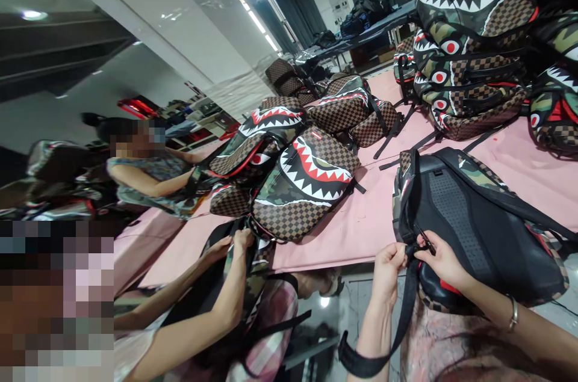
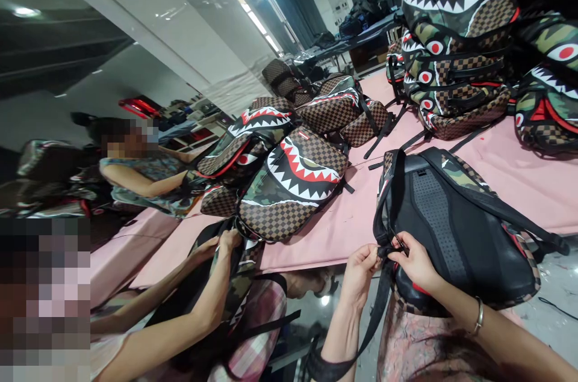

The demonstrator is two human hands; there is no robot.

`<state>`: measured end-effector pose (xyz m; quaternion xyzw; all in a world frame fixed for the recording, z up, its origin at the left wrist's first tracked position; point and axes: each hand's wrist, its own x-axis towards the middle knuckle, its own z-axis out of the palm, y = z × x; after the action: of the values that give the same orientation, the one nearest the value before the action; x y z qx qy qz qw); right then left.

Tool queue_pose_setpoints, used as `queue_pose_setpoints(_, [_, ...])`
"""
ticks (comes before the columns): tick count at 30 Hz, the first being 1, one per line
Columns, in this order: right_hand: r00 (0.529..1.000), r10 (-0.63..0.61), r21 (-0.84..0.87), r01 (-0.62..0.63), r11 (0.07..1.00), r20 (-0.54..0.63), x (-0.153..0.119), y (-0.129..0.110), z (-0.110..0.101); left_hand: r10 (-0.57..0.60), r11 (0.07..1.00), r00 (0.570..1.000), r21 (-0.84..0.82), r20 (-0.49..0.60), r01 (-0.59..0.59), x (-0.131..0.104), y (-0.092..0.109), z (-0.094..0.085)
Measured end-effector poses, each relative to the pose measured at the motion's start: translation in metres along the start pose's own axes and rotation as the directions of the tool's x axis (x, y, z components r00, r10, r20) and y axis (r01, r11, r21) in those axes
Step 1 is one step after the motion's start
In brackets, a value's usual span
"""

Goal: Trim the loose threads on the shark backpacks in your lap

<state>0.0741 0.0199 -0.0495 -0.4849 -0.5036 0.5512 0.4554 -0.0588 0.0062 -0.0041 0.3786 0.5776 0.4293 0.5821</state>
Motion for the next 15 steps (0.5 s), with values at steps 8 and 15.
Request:
queue_pose_setpoints(8, [1.000, -0.007, 0.014, 0.007, 1.000, 0.000, -0.007, 0.003, -0.008, -0.162, 0.945, 0.986, -0.283, 0.030, 0.164, -0.002, -0.002, 0.007])
queue_pose_setpoints(15, [0.984, -0.171, -0.433, 0.129, 0.892, -0.059, -0.034, -0.008, -0.034, -0.267, 0.866, 0.963, -0.432, 0.027, 0.252, -0.003, 0.002, 0.018])
